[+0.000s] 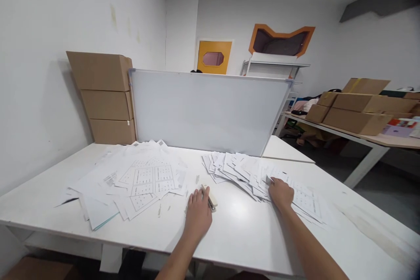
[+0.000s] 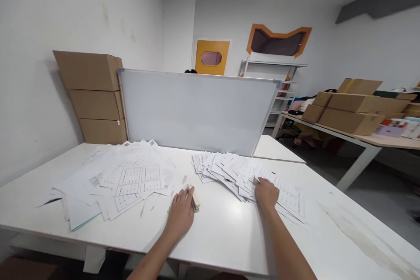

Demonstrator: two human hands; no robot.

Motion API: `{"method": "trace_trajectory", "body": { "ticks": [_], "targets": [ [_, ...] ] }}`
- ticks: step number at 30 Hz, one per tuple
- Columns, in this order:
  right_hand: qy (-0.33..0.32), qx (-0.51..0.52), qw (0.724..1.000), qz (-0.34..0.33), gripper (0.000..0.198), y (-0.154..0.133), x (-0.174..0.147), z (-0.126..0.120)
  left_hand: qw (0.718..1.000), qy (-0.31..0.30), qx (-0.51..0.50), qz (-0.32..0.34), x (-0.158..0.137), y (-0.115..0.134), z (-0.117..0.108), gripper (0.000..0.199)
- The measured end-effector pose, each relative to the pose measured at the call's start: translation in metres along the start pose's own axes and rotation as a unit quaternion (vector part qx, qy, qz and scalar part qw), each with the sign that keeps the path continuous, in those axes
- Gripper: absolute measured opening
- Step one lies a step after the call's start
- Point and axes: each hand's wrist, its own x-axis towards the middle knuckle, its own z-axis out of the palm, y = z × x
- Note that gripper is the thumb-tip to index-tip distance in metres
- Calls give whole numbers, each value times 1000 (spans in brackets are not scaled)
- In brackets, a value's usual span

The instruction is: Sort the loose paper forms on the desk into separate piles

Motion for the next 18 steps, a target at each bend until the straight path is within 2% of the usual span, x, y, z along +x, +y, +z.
{"method": "trace_trajectory", "body": {
  "ticks": [7, 15, 18],
  "targets": [
    [-5, -3, 1000, 8, 47, 3, -9, -7, 1000, 9, -2, -1, 1, -2, 4, 64],
    [-24, 50, 998, -5, 45, 29, -25, -4, 1000, 3, -2, -2, 0, -3, 6, 67],
    [-28, 64, 998, -6, 45, 24, -30, -9, 1000, 8, -4, -1, 0, -4, 9, 67]
  ]
}}
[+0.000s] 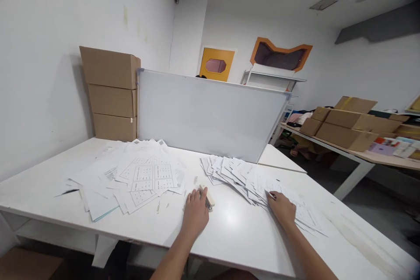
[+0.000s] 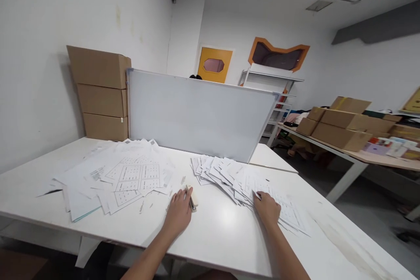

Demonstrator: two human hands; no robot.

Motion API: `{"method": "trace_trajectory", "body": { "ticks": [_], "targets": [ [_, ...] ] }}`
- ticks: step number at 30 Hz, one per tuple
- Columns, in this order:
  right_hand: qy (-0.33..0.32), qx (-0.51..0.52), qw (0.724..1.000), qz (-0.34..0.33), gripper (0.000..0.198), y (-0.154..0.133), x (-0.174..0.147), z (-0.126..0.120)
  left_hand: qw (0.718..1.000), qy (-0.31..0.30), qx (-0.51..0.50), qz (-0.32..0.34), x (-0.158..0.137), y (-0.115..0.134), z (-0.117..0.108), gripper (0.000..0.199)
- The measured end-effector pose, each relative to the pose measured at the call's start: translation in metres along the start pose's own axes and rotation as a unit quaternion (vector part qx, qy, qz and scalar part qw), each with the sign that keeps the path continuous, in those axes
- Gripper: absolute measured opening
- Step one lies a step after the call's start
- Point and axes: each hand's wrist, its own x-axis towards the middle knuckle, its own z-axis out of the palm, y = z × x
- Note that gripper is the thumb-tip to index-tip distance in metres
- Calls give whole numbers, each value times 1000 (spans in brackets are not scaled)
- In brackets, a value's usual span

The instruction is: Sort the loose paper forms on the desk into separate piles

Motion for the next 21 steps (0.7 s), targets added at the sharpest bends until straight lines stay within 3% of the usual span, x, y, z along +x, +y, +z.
{"method": "trace_trajectory", "body": {
  "ticks": [6, 12, 21],
  "targets": [
    [-21, -71, 997, 4, 61, -27, 11, -14, 1000, 5, -1, 5, 0, -1, 0, 65],
    [-101, -113, 989, 4, 49, -34, 22, -30, 1000, 10, -4, 6, -1, 0, -2, 62],
    [-107, -107, 988, -19, 32, -38, 27, -34, 999, 41, 18, 28, 6, -2, -3, 60]
  ]
}}
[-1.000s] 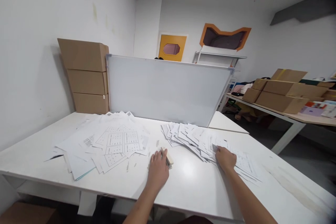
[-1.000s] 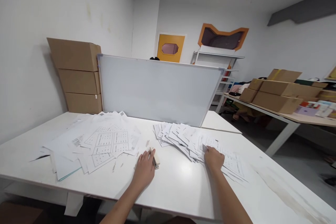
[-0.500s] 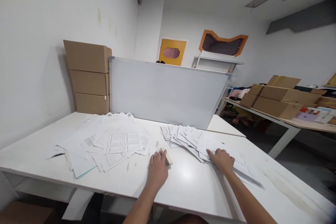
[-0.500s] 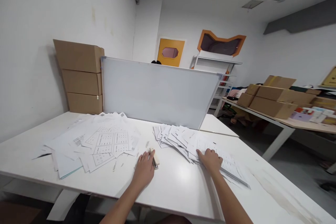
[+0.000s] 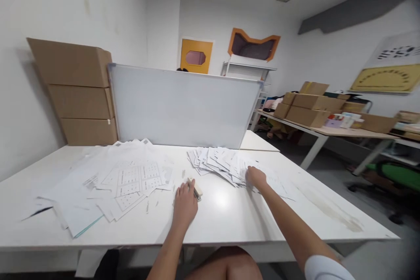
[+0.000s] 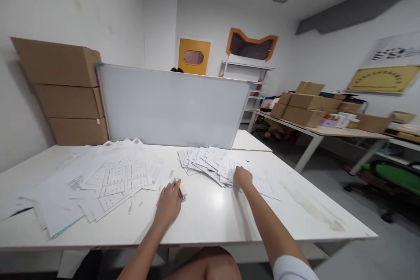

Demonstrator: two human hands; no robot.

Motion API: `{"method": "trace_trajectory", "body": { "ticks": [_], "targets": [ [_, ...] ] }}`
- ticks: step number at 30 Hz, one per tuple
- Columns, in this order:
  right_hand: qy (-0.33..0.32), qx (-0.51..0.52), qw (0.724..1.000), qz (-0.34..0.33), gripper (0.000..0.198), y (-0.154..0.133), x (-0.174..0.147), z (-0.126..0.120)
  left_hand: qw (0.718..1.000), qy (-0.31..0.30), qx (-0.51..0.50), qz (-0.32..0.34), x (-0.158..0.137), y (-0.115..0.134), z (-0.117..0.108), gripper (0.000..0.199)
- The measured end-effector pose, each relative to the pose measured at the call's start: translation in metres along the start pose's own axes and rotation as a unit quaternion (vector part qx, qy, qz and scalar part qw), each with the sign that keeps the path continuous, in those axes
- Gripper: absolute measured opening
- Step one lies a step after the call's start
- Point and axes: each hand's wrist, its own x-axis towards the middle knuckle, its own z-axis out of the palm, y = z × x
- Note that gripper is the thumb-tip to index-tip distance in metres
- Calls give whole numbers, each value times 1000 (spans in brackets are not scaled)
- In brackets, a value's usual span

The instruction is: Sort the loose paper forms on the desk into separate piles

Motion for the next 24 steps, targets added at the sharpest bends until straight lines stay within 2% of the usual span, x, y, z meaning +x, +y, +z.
{"method": "trace_trajectory", "body": {
  "ticks": [4, 9, 15, 24],
  "targets": [
    [4, 6, 1000, 9, 33, -2, -1, -1, 1000, 5, 5, 4, 2, -2, 2, 59],
    [-5, 0, 1000, 0, 44, -8, -1, 0, 1000, 4, 9, -2, 2, -3, 4, 61],
    [-16, -13, 1000, -8, 35, -10, 4, -2, 1000, -1, 7, -4, 2, -1, 1, 62],
    [25, -30, 998, -52, 29, -7, -15, -8, 1000, 9, 3, -2, 2, -3, 3, 62]
  ]
}}
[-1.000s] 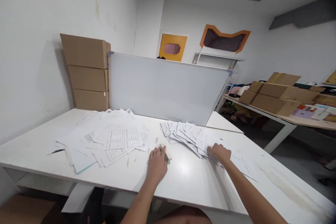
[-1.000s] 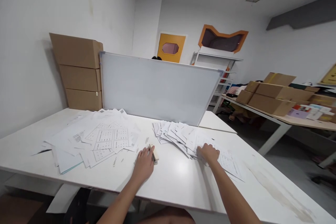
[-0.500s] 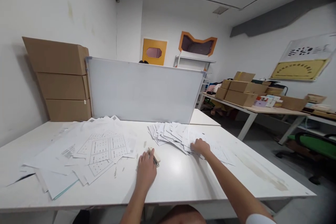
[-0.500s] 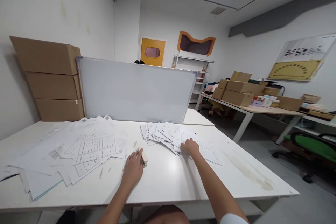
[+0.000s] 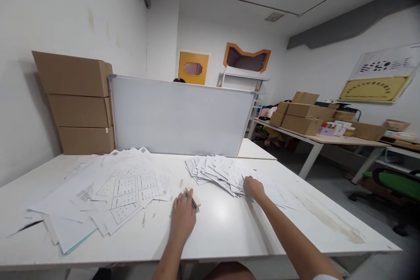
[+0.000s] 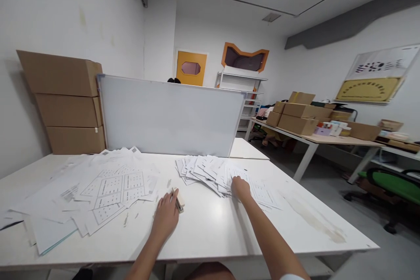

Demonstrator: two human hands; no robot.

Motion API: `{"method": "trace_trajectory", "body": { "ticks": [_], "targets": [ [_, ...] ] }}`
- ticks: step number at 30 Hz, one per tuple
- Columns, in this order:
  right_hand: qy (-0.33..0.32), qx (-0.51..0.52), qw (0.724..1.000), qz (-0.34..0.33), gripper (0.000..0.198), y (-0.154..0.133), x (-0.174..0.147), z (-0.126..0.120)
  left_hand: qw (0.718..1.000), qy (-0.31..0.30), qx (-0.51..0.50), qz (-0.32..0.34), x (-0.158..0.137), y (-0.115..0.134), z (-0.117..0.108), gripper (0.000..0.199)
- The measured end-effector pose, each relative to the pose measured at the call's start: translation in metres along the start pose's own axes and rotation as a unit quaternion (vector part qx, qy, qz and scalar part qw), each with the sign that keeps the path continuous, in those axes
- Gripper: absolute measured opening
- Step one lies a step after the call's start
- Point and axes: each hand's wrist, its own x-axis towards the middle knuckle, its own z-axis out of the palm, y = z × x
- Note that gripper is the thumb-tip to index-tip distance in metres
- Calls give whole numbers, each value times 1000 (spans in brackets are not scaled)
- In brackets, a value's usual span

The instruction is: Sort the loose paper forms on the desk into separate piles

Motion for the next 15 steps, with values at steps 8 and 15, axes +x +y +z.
{"method": "trace_trajectory", "body": {
  "ticks": [8, 15],
  "targets": [
    [97, 111, 989, -30, 50, 6, -96, 13, 1000, 1, -7, 4, 0, 0, 1, 61],
    [102, 443, 883, -118, 49, -47, -238, 68, 988, 56, -141, 2, 5, -10, -4, 70]
  ]
}}
